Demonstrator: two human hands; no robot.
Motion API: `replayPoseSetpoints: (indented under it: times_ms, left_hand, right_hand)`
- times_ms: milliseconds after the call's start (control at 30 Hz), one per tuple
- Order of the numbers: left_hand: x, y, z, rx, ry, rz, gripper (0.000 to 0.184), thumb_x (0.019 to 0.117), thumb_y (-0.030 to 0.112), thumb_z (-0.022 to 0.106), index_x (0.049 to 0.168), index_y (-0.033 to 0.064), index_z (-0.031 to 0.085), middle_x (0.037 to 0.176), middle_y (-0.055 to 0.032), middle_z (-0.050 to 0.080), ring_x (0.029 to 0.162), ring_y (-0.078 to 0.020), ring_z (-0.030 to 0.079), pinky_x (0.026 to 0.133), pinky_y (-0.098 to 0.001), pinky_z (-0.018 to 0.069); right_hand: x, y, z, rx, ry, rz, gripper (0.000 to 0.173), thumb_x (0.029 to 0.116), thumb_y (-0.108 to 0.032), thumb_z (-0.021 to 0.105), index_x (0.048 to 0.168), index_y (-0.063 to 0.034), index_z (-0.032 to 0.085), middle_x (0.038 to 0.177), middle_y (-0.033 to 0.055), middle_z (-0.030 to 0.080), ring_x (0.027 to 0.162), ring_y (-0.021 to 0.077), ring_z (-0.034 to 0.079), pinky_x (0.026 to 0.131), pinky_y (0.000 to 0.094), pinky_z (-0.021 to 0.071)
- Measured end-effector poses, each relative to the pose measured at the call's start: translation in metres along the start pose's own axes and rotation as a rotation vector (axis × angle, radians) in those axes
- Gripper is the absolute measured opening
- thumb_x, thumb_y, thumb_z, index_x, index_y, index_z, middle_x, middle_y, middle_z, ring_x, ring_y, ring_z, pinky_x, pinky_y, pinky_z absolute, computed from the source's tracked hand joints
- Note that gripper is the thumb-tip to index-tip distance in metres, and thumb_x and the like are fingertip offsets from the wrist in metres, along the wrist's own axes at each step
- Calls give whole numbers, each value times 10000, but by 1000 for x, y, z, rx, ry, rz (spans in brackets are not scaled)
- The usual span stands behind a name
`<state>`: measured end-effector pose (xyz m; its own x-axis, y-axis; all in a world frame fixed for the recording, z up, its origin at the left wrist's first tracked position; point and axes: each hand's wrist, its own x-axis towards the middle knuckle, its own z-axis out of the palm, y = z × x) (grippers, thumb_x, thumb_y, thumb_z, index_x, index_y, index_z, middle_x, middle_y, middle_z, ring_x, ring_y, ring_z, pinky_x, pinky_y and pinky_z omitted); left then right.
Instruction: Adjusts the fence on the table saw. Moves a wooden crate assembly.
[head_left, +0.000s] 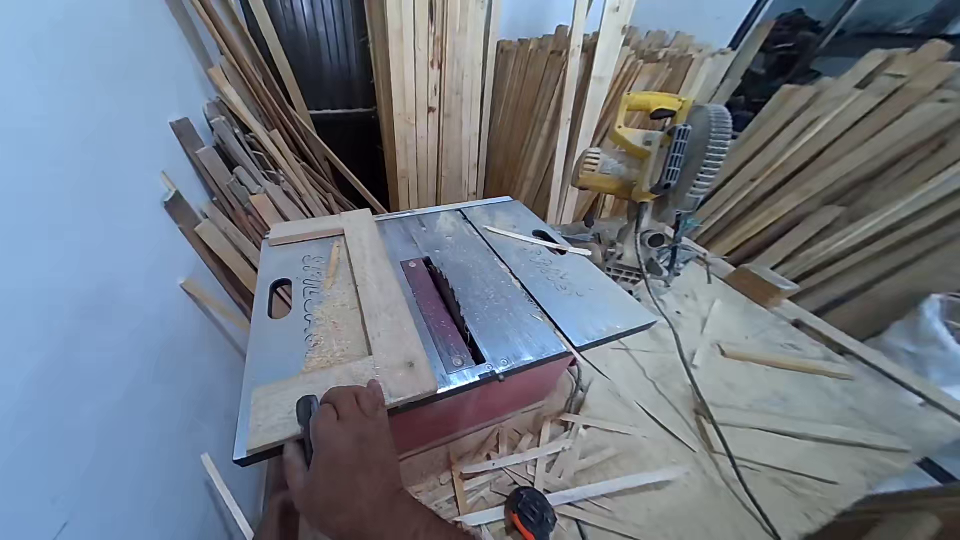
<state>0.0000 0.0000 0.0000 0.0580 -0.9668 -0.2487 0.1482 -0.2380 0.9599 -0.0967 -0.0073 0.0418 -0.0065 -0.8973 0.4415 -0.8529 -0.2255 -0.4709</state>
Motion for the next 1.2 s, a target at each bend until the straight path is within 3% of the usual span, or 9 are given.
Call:
replayPoseSetpoints:
  times_ms: [100, 167, 200, 267, 367, 467, 600, 767, 1200]
  left_hand:
    - [20, -10, -19, 89, 402, 313, 336, 1054, -7, 316, 1254, -254, 424, 1048, -246, 600, 863, -84, 604, 802, -225, 537]
    - [38, -34, -66, 214, 458, 621, 333, 1055, 44, 389, 1209, -243, 458, 1011, -165, 595, 833, -52, 600, 740, -236, 541]
    - [37, -27, -81, 303, 399, 747, 339, 1044, 77, 437, 1200, -222, 473, 1077, -137, 609, 922, -29, 615, 790, -223, 551]
    - [26, 9, -91, 551, 119, 861, 563, 1024, 253, 559, 1330, -209, 461, 1404, -288, 526, 1297, -187, 538, 1030, -343, 499]
    - [43, 56, -85, 1029, -307, 764, 843, 933, 521, 634, 1512, -55, 427, 1602, -293, 350, 1501, -440, 329, 1183, -615, 334]
    - [76, 55, -80, 1175, -414, 772, 763, 868, 489, 687, 1514, 120, 518, 1605, -121, 429, 1465, -326, 434, 1129, -578, 430]
    - [74, 57, -70, 1163, -414, 805, 652, 846, 351, 740, 1452, 156, 598, 1517, -63, 530, 1371, -242, 536, 1077, -534, 492]
    - [74, 53, -56, 1123, -412, 787, 632, 831, 342, 728, 1435, 192, 622, 1503, 9, 554, 1435, -220, 474, 1183, -731, 220]
    - [79, 48, -49, 1048, -411, 776, 634, 812, 399, 758, 1415, 249, 636, 1469, 51, 566, 1357, -146, 528, 1093, -442, 493]
  right_hand:
    - [-3, 8, -21, 123, -125, -58, 638, 853, -639, 693, 1009, -23, 753, 1232, 171, 701, 1241, 366, 628, 1150, 626, 365]
    - [-8, 23, -40, 198, -100, -61, 676, 836, -687, 693, 1036, -44, 754, 1298, 188, 674, 1275, 378, 608, 1153, 627, 372]
    - [-12, 36, -48, 178, -9, -51, 645, 842, -675, 694, 1032, -63, 762, 1279, 183, 688, 1244, 377, 633, 1119, 621, 423]
    - [-19, 69, -61, 68, 88, 38, 571, 882, -602, 692, 1111, -84, 768, 1266, 171, 702, 1216, 368, 651, 1055, 579, 497]
    - [-19, 120, -68, 13, -110, 174, 521, 968, -501, 630, 1331, -133, 691, 1376, 147, 645, 1339, 359, 555, 1124, 556, 430]
    - [-22, 149, -59, 30, -66, 31, 368, 1002, -387, 615, 1304, -202, 715, 1332, 12, 703, 1323, 264, 594, 1139, 504, 425]
    - [-23, 160, -52, 97, 62, -34, 272, 975, -301, 662, 1206, -204, 768, 1246, -42, 744, 1240, 222, 652, 1092, 469, 478]
    - [-23, 168, -57, 182, 130, -24, 183, 960, -252, 684, 1073, -169, 800, 1175, -33, 766, 1179, 194, 677, 1046, 423, 507]
    - [-26, 181, -52, 178, 235, -108, 97, 936, -193, 727, 974, -124, 783, 1063, -7, 780, 1109, 171, 710, 1018, 361, 553]
